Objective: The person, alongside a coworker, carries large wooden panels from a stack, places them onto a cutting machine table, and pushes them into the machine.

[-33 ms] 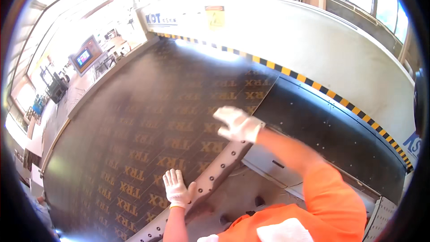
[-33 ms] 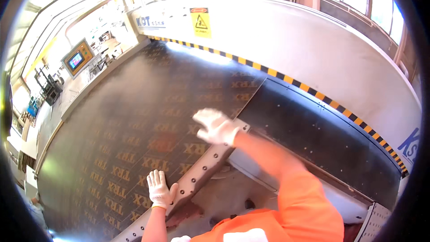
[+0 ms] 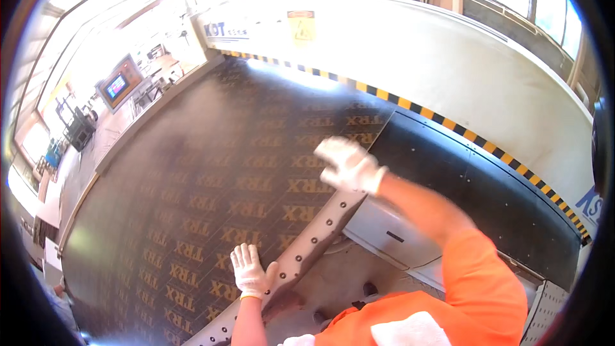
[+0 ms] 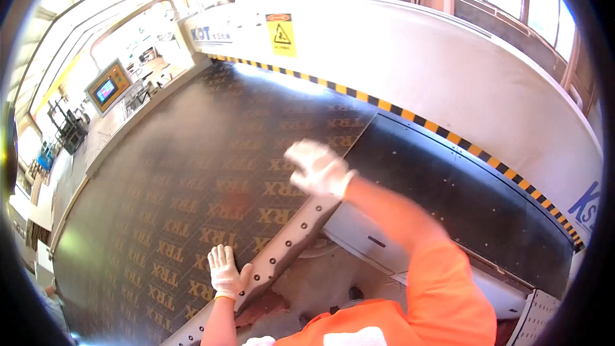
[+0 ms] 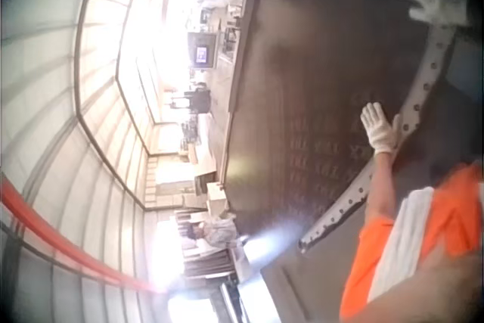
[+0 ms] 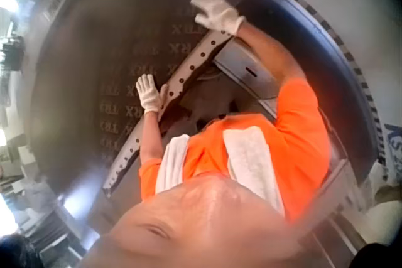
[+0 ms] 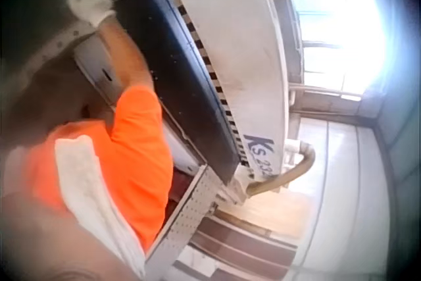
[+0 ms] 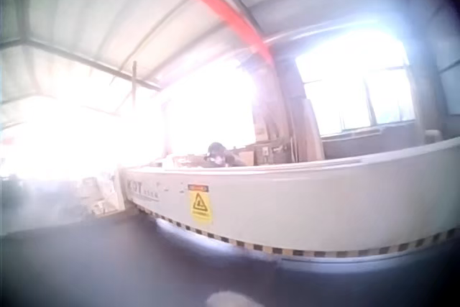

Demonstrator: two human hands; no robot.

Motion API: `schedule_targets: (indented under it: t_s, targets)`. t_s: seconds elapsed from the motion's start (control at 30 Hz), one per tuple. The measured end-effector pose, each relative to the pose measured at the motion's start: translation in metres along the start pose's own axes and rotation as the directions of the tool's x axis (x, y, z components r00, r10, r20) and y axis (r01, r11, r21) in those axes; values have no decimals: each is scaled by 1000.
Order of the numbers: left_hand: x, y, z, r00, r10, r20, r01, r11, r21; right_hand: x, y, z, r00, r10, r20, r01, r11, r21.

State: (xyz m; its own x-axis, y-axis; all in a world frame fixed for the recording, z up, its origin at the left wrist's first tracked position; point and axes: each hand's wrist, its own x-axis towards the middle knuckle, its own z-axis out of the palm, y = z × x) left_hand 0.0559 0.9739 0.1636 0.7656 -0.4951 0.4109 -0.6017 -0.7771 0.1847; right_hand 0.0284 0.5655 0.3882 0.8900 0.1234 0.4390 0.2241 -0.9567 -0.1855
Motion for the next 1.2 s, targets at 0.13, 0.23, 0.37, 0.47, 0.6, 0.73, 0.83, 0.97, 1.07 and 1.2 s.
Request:
schedule_targets:
  t_s: [0.13, 0.23, 0.37, 0.47, 0.6, 0.73, 0.83, 0.97, 1.07, 1.2]
  targets:
    - [-5, 0, -2, 996, -46, 72, 44, 999, 25, -25, 99, -164, 914, -10, -405, -133, 937, -323]
    - [-5, 2, -5, 996, -53, 74, 50, 998, 36, -45, 147, -279, 782, -153, -604, -346, 700, -625]
    - [-3, 5, -6, 998, -33, 54, 30, 998, 53, -60, 191, -390, 722, 48, -691, -646, 406, -647]
    - [5, 12, -4, 998, -15, 61, 14, 1000, 27, -84, 265, -451, 807, 345, -480, -577, 285, -766]
    - [4, 12, -5, 998, -20, 62, 18, 999, 33, -77, 278, -443, 923, 265, -280, -375, 451, -810]
    - [18, 25, -6, 996, -18, 84, 18, 1000, 0, -80, 251, -443, 821, 279, -497, -558, 576, -598]
    - [19, 24, -4, 997, -27, 73, 27, 1000, 5, -56, 219, -423, 819, 271, -505, -560, 564, -606]
    - [15, 23, -19, 995, -71, 72, 71, 997, 3, -29, 222, -373, 917, 34, -398, -343, 578, -741]
    - [19, 29, -29, 994, -75, 74, 77, 997, -21, -29, 189, -270, 831, 257, -493, -451, 830, -328]
    - [15, 23, -26, 999, 13, -43, -16, 997, -69, -11, 138, -120, 864, 501, 46, -482, 797, 364]
